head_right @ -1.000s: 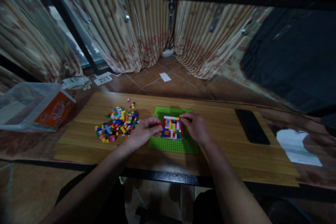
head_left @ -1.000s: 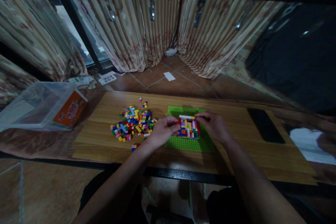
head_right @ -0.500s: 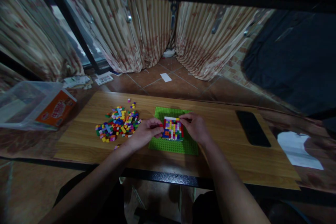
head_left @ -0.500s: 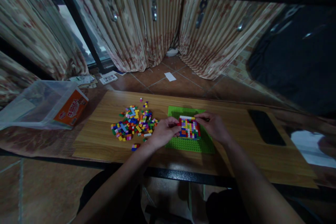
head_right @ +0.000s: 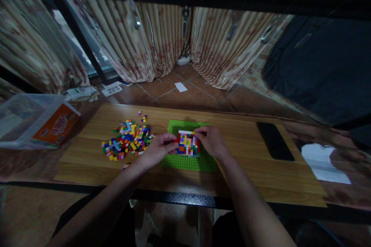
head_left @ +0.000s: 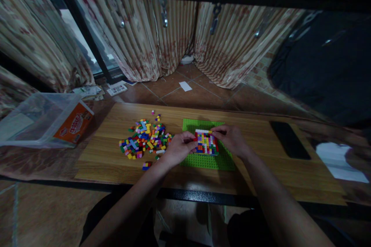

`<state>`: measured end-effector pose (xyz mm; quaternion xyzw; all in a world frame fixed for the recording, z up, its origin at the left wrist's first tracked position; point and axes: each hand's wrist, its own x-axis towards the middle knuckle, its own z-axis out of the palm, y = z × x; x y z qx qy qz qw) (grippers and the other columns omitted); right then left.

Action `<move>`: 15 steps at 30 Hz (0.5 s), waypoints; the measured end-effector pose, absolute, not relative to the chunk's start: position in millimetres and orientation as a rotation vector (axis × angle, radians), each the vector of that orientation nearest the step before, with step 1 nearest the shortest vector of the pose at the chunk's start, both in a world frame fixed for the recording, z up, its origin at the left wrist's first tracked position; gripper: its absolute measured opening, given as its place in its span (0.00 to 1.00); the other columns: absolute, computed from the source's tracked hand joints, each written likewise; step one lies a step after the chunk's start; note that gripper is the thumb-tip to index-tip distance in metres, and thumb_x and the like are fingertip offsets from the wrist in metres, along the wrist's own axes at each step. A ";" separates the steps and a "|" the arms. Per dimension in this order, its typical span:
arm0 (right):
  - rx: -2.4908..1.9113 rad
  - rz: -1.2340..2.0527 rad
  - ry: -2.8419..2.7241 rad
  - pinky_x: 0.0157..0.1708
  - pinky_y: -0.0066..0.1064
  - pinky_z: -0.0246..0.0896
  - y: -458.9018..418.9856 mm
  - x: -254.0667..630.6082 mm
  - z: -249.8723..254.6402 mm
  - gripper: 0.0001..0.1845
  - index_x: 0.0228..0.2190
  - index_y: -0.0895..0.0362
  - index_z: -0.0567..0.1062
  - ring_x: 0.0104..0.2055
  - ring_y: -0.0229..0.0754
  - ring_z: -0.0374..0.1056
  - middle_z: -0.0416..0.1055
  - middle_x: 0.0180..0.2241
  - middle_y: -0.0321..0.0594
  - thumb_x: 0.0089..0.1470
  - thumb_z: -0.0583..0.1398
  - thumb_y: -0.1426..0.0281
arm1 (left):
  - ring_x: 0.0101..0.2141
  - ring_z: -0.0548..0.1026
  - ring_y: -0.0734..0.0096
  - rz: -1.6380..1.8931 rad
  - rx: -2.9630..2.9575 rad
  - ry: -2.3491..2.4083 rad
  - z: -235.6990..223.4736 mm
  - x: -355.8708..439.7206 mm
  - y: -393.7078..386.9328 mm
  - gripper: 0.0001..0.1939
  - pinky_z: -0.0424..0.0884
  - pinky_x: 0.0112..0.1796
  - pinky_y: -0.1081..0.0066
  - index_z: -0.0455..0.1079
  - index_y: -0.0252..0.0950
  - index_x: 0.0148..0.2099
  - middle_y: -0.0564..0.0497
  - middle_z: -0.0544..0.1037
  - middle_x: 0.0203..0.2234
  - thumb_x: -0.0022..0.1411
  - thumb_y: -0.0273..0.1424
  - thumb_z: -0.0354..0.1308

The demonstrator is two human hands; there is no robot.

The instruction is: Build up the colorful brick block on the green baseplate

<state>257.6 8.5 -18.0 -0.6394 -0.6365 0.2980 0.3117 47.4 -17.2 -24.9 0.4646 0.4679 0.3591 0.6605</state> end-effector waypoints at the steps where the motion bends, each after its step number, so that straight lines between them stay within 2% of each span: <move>1: -1.688 0.790 -1.677 0.36 0.36 0.68 8.4 256.6 -17.8 0.07 0.28 0.54 0.82 0.32 0.44 0.75 0.80 0.31 0.40 0.47 0.62 0.72 | 0.21 0.71 0.79 0.812 1.048 1.059 -24.4 47.3 -17.2 0.05 0.66 0.26 0.77 0.67 0.33 0.32 0.57 0.73 0.21 0.54 0.23 0.61; 6: -1.663 0.825 -1.623 0.37 0.36 0.68 7.4 257.8 -21.1 0.08 0.30 0.54 0.82 0.34 0.44 0.75 0.80 0.32 0.40 0.46 0.63 0.71 | 0.20 0.70 0.79 0.814 1.032 1.068 -20.6 46.5 -17.3 0.05 0.66 0.25 0.77 0.67 0.33 0.32 0.58 0.72 0.20 0.53 0.23 0.61; 10: -1.575 0.901 -1.441 0.36 0.36 0.68 8.4 271.8 -25.6 0.13 0.34 0.56 0.81 0.32 0.43 0.74 0.79 0.30 0.39 0.43 0.65 0.69 | 0.20 0.71 0.79 0.802 1.044 1.069 -19.7 45.4 -17.5 0.05 0.66 0.26 0.76 0.67 0.34 0.32 0.58 0.73 0.20 0.53 0.23 0.61; 15: -1.561 0.870 -1.397 0.37 0.37 0.68 8.7 286.0 -25.2 0.09 0.28 0.55 0.80 0.33 0.44 0.74 0.79 0.29 0.40 0.41 0.66 0.66 | 0.21 0.71 0.79 0.799 1.056 1.069 -21.3 44.6 -17.6 0.05 0.66 0.26 0.76 0.67 0.34 0.32 0.58 0.73 0.20 0.53 0.25 0.61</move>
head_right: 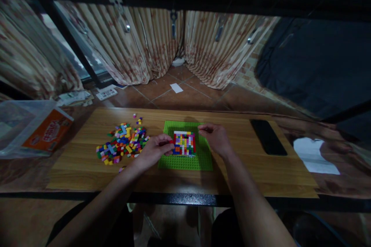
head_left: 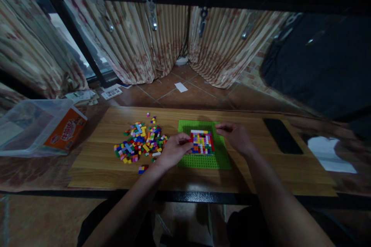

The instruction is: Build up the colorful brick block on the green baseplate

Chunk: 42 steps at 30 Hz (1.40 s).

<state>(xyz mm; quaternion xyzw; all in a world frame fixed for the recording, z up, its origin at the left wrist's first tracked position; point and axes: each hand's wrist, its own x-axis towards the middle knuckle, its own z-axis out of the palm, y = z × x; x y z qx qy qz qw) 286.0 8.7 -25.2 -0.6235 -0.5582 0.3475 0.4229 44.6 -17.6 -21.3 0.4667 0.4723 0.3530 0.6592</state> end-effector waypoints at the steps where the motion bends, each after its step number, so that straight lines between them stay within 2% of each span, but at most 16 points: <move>1: -1.563 0.868 -1.417 0.38 0.37 0.69 8.1 286.0 -25.0 0.08 0.28 0.55 0.80 0.33 0.44 0.74 0.80 0.30 0.40 0.41 0.65 0.66 | 0.20 0.71 0.79 0.800 1.059 1.066 -21.3 44.6 -17.6 0.06 0.66 0.26 0.76 0.67 0.34 0.32 0.58 0.73 0.20 0.53 0.25 0.61; 11: -1.541 0.644 -1.745 0.44 0.39 0.68 3.5 275.5 -30.3 0.10 0.31 0.53 0.81 0.39 0.45 0.75 0.80 0.35 0.40 0.51 0.59 0.70 | 0.20 0.70 0.79 0.802 1.081 1.057 -17.5 44.8 -18.4 0.05 0.66 0.26 0.77 0.67 0.34 0.32 0.58 0.72 0.19 0.53 0.25 0.61; 17: -1.527 0.570 -1.774 0.46 0.39 0.69 -0.3 268.7 -26.6 0.18 0.45 0.52 0.79 0.41 0.46 0.76 0.80 0.39 0.41 0.53 0.57 0.72 | 0.21 0.71 0.79 0.806 1.067 1.060 -20.0 45.4 -18.6 0.05 0.66 0.27 0.76 0.67 0.34 0.32 0.57 0.72 0.20 0.53 0.25 0.61; 20: -1.535 0.509 -1.851 0.46 0.39 0.69 -2.6 266.5 -22.4 0.21 0.48 0.51 0.77 0.41 0.46 0.76 0.80 0.38 0.40 0.54 0.57 0.72 | 0.21 0.70 0.79 0.803 1.083 1.060 -21.7 45.4 -18.3 0.04 0.66 0.27 0.76 0.67 0.34 0.32 0.57 0.73 0.20 0.53 0.25 0.60; 25: -1.556 0.479 -1.906 0.43 0.39 0.69 -4.3 267.0 -18.5 0.21 0.49 0.51 0.76 0.38 0.46 0.76 0.80 0.37 0.40 0.55 0.57 0.71 | 0.21 0.70 0.79 0.804 1.086 1.049 -23.6 45.2 -17.8 0.04 0.66 0.27 0.76 0.67 0.34 0.32 0.57 0.73 0.20 0.54 0.25 0.60; 29: -1.519 0.588 -1.835 0.45 0.39 0.68 -3.0 269.9 -21.0 0.20 0.50 0.52 0.75 0.41 0.46 0.76 0.80 0.38 0.40 0.56 0.56 0.68 | 0.21 0.70 0.79 0.813 1.087 1.048 -22.6 45.4 -17.9 0.04 0.67 0.27 0.76 0.67 0.34 0.31 0.57 0.73 0.21 0.54 0.24 0.60; 34: -1.491 0.765 -1.625 0.45 0.39 0.68 3.4 270.0 -26.8 0.22 0.50 0.55 0.74 0.37 0.44 0.75 0.80 0.33 0.39 0.51 0.60 0.67 | 0.21 0.70 0.80 0.808 1.061 1.052 -20.5 46.1 -17.9 0.05 0.67 0.26 0.77 0.66 0.34 0.31 0.57 0.72 0.20 0.53 0.23 0.60; 42: -1.517 0.980 -1.336 0.41 0.39 0.70 10.7 270.2 -32.0 0.24 0.43 0.58 0.76 0.34 0.45 0.76 0.80 0.30 0.40 0.40 0.66 0.64 | 0.21 0.70 0.79 0.807 1.069 1.052 -21.4 47.4 -19.0 0.04 0.67 0.26 0.76 0.66 0.34 0.32 0.57 0.72 0.20 0.54 0.24 0.60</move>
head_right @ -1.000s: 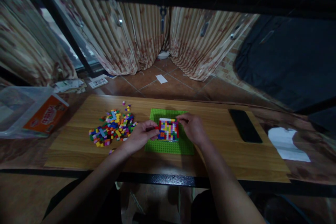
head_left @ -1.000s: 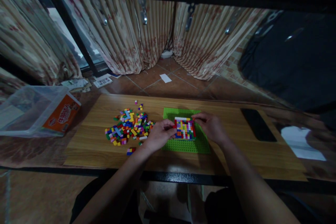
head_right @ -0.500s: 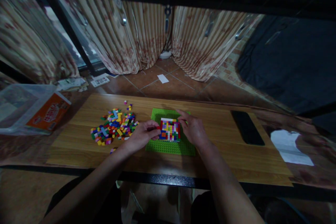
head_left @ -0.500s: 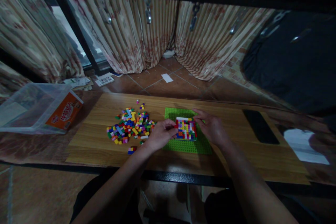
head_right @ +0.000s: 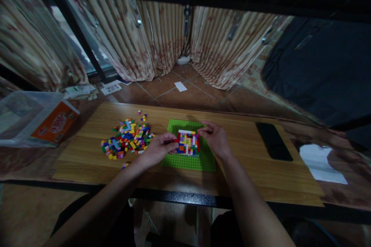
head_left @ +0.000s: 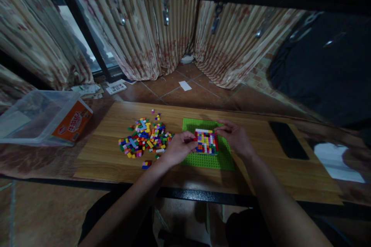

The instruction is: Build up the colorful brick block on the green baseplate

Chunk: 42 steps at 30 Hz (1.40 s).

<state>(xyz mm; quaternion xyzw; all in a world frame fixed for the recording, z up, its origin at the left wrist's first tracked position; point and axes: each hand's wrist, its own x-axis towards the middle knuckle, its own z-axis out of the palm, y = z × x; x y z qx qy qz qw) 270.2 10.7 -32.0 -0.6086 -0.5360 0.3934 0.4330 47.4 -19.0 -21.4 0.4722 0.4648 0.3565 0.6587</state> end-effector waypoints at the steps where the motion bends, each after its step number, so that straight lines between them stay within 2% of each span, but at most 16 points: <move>1: -1.517 0.995 -1.318 0.41 0.39 0.70 10.8 270.4 -32.3 0.25 0.42 0.58 0.76 0.34 0.45 0.76 0.80 0.30 0.40 0.39 0.67 0.63 | 0.21 0.70 0.79 0.806 1.071 1.051 -21.5 47.6 -19.1 0.04 0.67 0.26 0.76 0.66 0.34 0.32 0.57 0.72 0.20 0.54 0.24 0.60; 5: -1.492 1.032 -1.265 0.40 0.39 0.70 10.0 269.6 -33.1 0.26 0.41 0.58 0.77 0.33 0.45 0.76 0.80 0.29 0.40 0.36 0.68 0.62 | 0.21 0.70 0.80 0.811 1.059 1.055 -20.8 48.2 -18.9 0.04 0.67 0.26 0.77 0.66 0.34 0.31 0.57 0.72 0.20 0.54 0.24 0.60; 13: -1.473 1.045 -1.251 0.39 0.39 0.71 7.9 271.9 -36.3 0.27 0.40 0.57 0.77 0.33 0.45 0.76 0.80 0.30 0.40 0.36 0.69 0.60 | 0.20 0.69 0.80 0.809 1.060 1.047 -21.9 47.5 -18.2 0.04 0.67 0.26 0.77 0.67 0.34 0.31 0.57 0.73 0.21 0.53 0.24 0.60; 20: -1.504 1.054 -1.179 0.28 0.32 0.68 12.1 269.2 -39.1 0.25 0.39 0.55 0.78 0.25 0.36 0.70 0.79 0.31 0.41 0.43 0.65 0.52 | 0.21 0.71 0.79 0.795 1.105 1.062 -21.0 47.3 -19.4 0.04 0.67 0.26 0.76 0.67 0.34 0.32 0.57 0.72 0.21 0.55 0.23 0.59; 27: -1.560 1.108 -1.227 0.27 0.32 0.66 9.7 257.9 -44.0 0.22 0.27 0.56 0.80 0.25 0.39 0.69 0.77 0.25 0.38 0.39 0.67 0.51 | 0.21 0.69 0.80 0.829 1.109 1.026 -24.1 49.7 -19.9 0.04 0.67 0.27 0.76 0.67 0.34 0.31 0.58 0.71 0.21 0.55 0.21 0.58; 30: -1.568 1.104 -1.204 0.27 0.32 0.67 9.1 256.0 -45.0 0.21 0.26 0.56 0.80 0.25 0.40 0.69 0.77 0.24 0.38 0.38 0.67 0.50 | 0.22 0.69 0.80 0.831 1.089 1.012 -25.0 50.4 -19.3 0.04 0.68 0.28 0.76 0.67 0.34 0.31 0.57 0.71 0.22 0.55 0.21 0.59; 37: -1.578 1.104 -1.207 0.29 0.34 0.68 7.0 258.1 -41.0 0.21 0.26 0.56 0.81 0.28 0.42 0.71 0.78 0.27 0.39 0.36 0.68 0.51 | 0.23 0.70 0.80 0.840 1.053 1.044 -26.5 55.1 -23.1 0.03 0.69 0.28 0.77 0.68 0.33 0.32 0.57 0.72 0.22 0.55 0.22 0.59; 39: -1.628 1.061 -1.278 0.31 0.33 0.68 6.0 261.3 -38.9 0.20 0.28 0.55 0.81 0.30 0.42 0.73 0.79 0.29 0.39 0.39 0.67 0.52 | 0.23 0.71 0.79 0.858 1.106 1.069 -28.5 56.3 -23.7 0.03 0.69 0.28 0.77 0.69 0.33 0.32 0.56 0.72 0.22 0.53 0.23 0.60; 42: -1.664 1.018 -1.292 0.29 0.32 0.67 4.0 266.5 -32.3 0.22 0.31 0.56 0.82 0.29 0.42 0.73 0.79 0.30 0.42 0.43 0.65 0.51 | 0.23 0.71 0.77 0.861 1.207 1.105 -25.1 48.3 -20.5 0.06 0.69 0.28 0.76 0.72 0.32 0.38 0.55 0.73 0.22 0.55 0.24 0.58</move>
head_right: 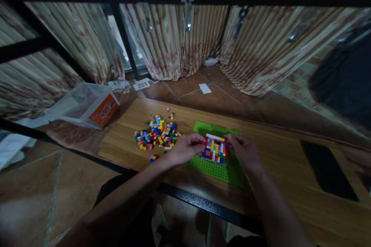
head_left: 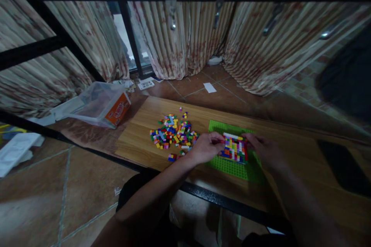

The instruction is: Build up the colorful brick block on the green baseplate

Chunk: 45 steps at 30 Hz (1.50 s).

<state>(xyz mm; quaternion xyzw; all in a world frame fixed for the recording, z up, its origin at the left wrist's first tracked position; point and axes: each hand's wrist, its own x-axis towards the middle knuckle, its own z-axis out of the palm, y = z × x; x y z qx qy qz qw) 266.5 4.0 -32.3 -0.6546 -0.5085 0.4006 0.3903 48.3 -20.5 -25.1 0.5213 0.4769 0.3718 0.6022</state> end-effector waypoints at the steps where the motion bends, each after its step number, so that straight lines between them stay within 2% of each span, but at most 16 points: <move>1: -1.669 0.983 -1.280 0.27 0.31 0.66 3.0 267.8 -28.9 0.23 0.32 0.57 0.82 0.27 0.42 0.72 0.79 0.29 0.43 0.44 0.64 0.51 | 0.23 0.72 0.77 0.846 1.270 1.123 -21.4 41.4 -18.3 0.08 0.68 0.28 0.76 0.73 0.32 0.40 0.55 0.74 0.22 0.56 0.25 0.57; 3: -1.698 0.891 -1.278 0.23 0.30 0.62 0.5 269.1 -21.2 0.24 0.33 0.58 0.81 0.24 0.40 0.68 0.76 0.24 0.42 0.46 0.63 0.50 | 0.24 0.72 0.75 0.780 1.481 1.201 -11.3 21.3 -12.6 0.10 0.68 0.29 0.75 0.75 0.33 0.41 0.54 0.75 0.22 0.58 0.27 0.55; 6: -1.750 0.798 -1.326 0.21 0.29 0.58 -3.6 267.6 -11.8 0.23 0.31 0.58 0.81 0.22 0.39 0.65 0.70 0.19 0.38 0.47 0.62 0.51 | 0.30 0.75 0.71 0.617 1.825 1.393 3.7 -16.3 -3.2 0.10 0.70 0.34 0.74 0.78 0.34 0.38 0.51 0.79 0.27 0.57 0.27 0.56; 9: -1.749 0.794 -1.356 0.22 0.29 0.58 -6.1 264.5 -9.0 0.22 0.28 0.58 0.80 0.23 0.40 0.65 0.69 0.19 0.38 0.45 0.63 0.51 | 0.35 0.77 0.64 0.349 2.019 1.668 9.7 -44.8 3.1 0.10 0.70 0.38 0.70 0.80 0.35 0.37 0.48 0.81 0.31 0.56 0.28 0.57; 13: -1.742 0.812 -1.372 0.23 0.30 0.60 -5.5 263.7 -12.4 0.22 0.28 0.57 0.81 0.24 0.41 0.67 0.74 0.22 0.40 0.42 0.64 0.51 | 0.41 0.78 0.57 0.044 2.117 1.808 7.1 -53.2 3.5 0.13 0.71 0.41 0.67 0.81 0.39 0.41 0.46 0.82 0.37 0.53 0.29 0.59; 17: -1.773 0.818 -1.395 0.24 0.30 0.63 -3.9 266.4 -16.8 0.21 0.30 0.57 0.81 0.25 0.41 0.69 0.76 0.24 0.39 0.43 0.63 0.53 | 0.42 0.78 0.58 0.047 2.118 1.796 6.2 -41.5 -0.3 0.15 0.71 0.42 0.68 0.80 0.43 0.43 0.48 0.83 0.38 0.53 0.31 0.59; 23: -1.704 0.813 -1.447 0.24 0.28 0.64 -2.9 270.1 -25.7 0.17 0.30 0.55 0.81 0.25 0.40 0.70 0.77 0.25 0.38 0.46 0.63 0.55 | 0.42 0.79 0.55 0.075 2.112 1.847 11.5 -24.2 -5.6 0.13 0.72 0.43 0.64 0.80 0.37 0.43 0.42 0.82 0.39 0.57 0.32 0.58; 30: -1.696 0.818 -1.475 0.26 0.31 0.67 0.1 272.9 -34.2 0.18 0.32 0.55 0.81 0.26 0.41 0.72 0.78 0.27 0.39 0.47 0.62 0.55 | 0.41 0.79 0.52 0.030 2.124 1.924 8.2 -14.6 -8.6 0.12 0.73 0.41 0.63 0.79 0.32 0.39 0.36 0.81 0.36 0.58 0.30 0.55; 35: -1.666 0.736 -1.485 0.28 0.32 0.67 -0.6 269.4 -32.8 0.16 0.32 0.55 0.81 0.27 0.42 0.73 0.79 0.29 0.39 0.49 0.62 0.57 | 0.39 0.79 0.57 0.116 2.111 1.860 6.2 -16.9 -5.9 0.11 0.72 0.40 0.65 0.78 0.34 0.38 0.41 0.81 0.33 0.57 0.28 0.55; 39: -1.487 0.453 -1.506 0.37 0.35 0.68 -11.2 250.2 -19.9 0.14 0.32 0.55 0.80 0.35 0.43 0.73 0.79 0.34 0.41 0.53 0.60 0.59 | 0.33 0.77 0.66 0.423 2.113 1.649 8.9 -18.5 -3.4 0.07 0.70 0.37 0.71 0.77 0.35 0.35 0.48 0.80 0.31 0.57 0.29 0.57; 45: -1.198 0.691 -1.823 0.39 0.34 0.67 -34.6 212.5 -3.3 0.12 0.41 0.51 0.78 0.39 0.41 0.72 0.77 0.40 0.40 0.56 0.61 0.61 | 0.28 0.73 0.74 0.695 2.044 1.229 10.5 -0.8 -11.6 0.04 0.67 0.31 0.75 0.72 0.34 0.34 0.52 0.76 0.27 0.58 0.27 0.56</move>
